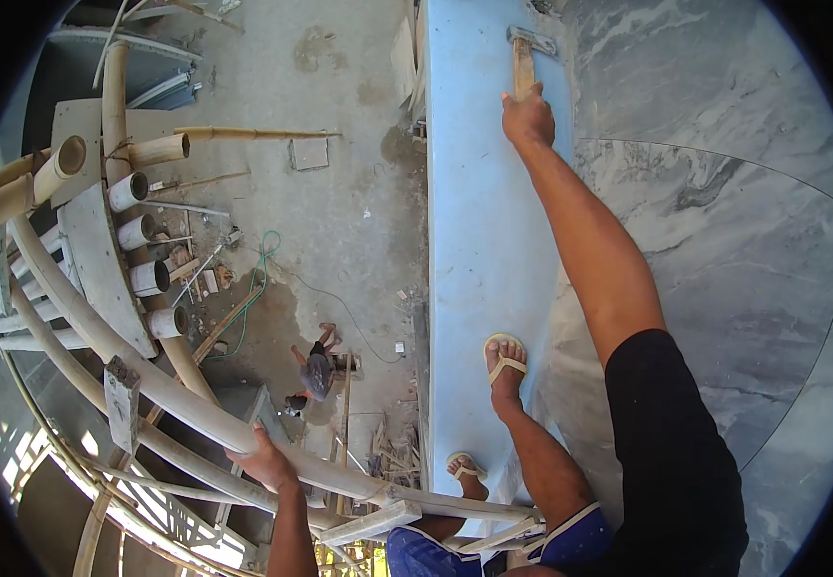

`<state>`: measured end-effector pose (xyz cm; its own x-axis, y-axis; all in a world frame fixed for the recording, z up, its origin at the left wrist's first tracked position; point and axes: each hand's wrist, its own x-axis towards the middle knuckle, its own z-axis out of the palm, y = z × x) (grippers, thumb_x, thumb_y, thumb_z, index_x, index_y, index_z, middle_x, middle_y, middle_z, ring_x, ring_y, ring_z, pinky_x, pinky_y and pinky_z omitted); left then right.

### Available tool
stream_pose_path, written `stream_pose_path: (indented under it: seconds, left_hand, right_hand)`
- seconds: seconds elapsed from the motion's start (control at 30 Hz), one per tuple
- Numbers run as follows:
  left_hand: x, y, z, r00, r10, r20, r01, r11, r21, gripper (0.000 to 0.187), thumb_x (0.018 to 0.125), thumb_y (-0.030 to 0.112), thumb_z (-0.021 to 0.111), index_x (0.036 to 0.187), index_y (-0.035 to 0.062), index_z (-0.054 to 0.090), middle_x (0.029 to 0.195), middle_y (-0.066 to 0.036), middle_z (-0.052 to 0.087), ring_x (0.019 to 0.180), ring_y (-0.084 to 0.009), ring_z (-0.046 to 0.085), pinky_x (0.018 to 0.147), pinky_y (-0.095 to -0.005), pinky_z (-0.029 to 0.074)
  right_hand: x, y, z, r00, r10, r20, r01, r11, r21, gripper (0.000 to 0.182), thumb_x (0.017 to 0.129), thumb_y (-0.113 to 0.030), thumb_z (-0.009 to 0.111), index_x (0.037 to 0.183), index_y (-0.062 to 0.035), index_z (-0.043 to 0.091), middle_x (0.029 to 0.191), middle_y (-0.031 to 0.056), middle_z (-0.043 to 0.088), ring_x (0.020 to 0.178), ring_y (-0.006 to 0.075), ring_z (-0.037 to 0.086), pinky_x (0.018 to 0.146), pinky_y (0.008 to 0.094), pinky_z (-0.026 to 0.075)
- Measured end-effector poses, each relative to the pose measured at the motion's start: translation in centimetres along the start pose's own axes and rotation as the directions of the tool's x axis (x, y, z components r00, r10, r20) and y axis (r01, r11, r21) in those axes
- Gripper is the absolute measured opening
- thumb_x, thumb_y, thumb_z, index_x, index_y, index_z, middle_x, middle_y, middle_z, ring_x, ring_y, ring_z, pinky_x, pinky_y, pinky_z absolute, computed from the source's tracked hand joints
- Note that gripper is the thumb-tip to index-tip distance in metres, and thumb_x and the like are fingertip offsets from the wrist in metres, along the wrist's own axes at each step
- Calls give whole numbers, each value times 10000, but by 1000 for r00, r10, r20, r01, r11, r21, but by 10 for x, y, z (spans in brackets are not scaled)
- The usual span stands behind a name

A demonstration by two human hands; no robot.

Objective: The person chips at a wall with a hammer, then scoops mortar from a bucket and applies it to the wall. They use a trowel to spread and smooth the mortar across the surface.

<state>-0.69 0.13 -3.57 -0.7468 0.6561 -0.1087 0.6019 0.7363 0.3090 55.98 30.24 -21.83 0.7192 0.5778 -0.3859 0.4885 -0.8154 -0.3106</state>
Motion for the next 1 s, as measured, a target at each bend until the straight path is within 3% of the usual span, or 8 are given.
stream_pose_path:
  seconds: [0.07, 0.17, 0.3, 0.6, 0.8, 0.87, 0.93, 1.0]
  left_hand:
    - [-3, -2, -1, 1000, -16, 10, 16, 1000, 6, 751, 854, 295, 768, 1379, -80, 385, 1245, -261, 579, 1081, -367, 613, 956, -427, 485]
    - [0, -8, -3, 1000, -2, -1, 2, 1000, -4, 748, 856, 297, 766, 1380, -79, 387, 1256, -264, 573, 1089, -369, 610, 957, -424, 485]
    - [-1, -7, 0, 999, -49, 6, 49, 999, -18, 798, 841, 300, 769, 1407, -83, 357, 1278, -277, 560, 1127, -367, 595, 983, -420, 460]
    - [-4, 2, 0, 1000, -7, 1, 7, 1000, -11, 782, 845, 324, 780, 1393, -73, 387, 1248, -264, 578, 1086, -357, 611, 958, -426, 481]
    - [-4, 1, 2, 999, -43, 1, 43, 999, -33, 761, 849, 308, 774, 1385, -75, 392, 1230, -254, 583, 1068, -342, 612, 949, -420, 483]
    - [2, -2, -2, 999, -44, 9, 44, 998, -34, 757, 849, 303, 774, 1382, -77, 394, 1226, -251, 584, 1063, -337, 613, 946, -418, 484]
    - [-1, -4, 1, 1000, 14, -22, -14, 1000, -9, 756, 847, 298, 776, 1379, -78, 394, 1226, -246, 583, 1058, -328, 613, 941, -414, 485]
    - [1, -2, 0, 1000, 13, -18, -14, 1000, -20, 756, 847, 297, 777, 1380, -79, 393, 1223, -244, 583, 1055, -325, 613, 942, -411, 483]
  right_hand:
    - [23, -14, -16, 998, 14, 69, -16, 999, 40, 773, 913, -373, 653, 1470, 30, 300, 1211, 262, 592, 1063, 399, 643, 878, 474, 546]
    - [-1, -16, -18, 986, -106, -128, 104, 994, -24, 771, 913, -363, 653, 1471, 32, 296, 1210, 264, 590, 1058, 410, 641, 881, 464, 546]
    - [-70, 36, 9, 992, -124, -5, 123, 991, -44, 765, 927, -359, 631, 1504, -9, 273, 1213, 276, 575, 1068, 415, 628, 881, 472, 533]
    - [43, -19, -14, 994, -108, 26, 109, 993, -36, 691, 944, -333, 570, 1462, 35, 299, 1194, 300, 606, 1087, 428, 633, 903, 480, 534]
    - [37, -6, -9, 983, -185, 10, 185, 975, -120, 681, 939, -314, 565, 1455, 39, 295, 1170, 308, 621, 1071, 430, 642, 893, 482, 547]
    - [37, -4, 3, 983, -168, 69, 174, 979, -106, 683, 940, -309, 561, 1462, 35, 285, 1174, 306, 620, 1072, 430, 642, 891, 483, 549]
    - [41, -10, 10, 993, -121, 4, 121, 992, -23, 686, 943, -318, 551, 1469, 30, 281, 1191, 294, 612, 1071, 430, 640, 892, 484, 545]
    - [29, -6, 12, 991, -137, -5, 136, 987, -86, 704, 950, -351, 535, 1485, 23, 270, 1189, 288, 609, 1071, 428, 636, 901, 482, 535]
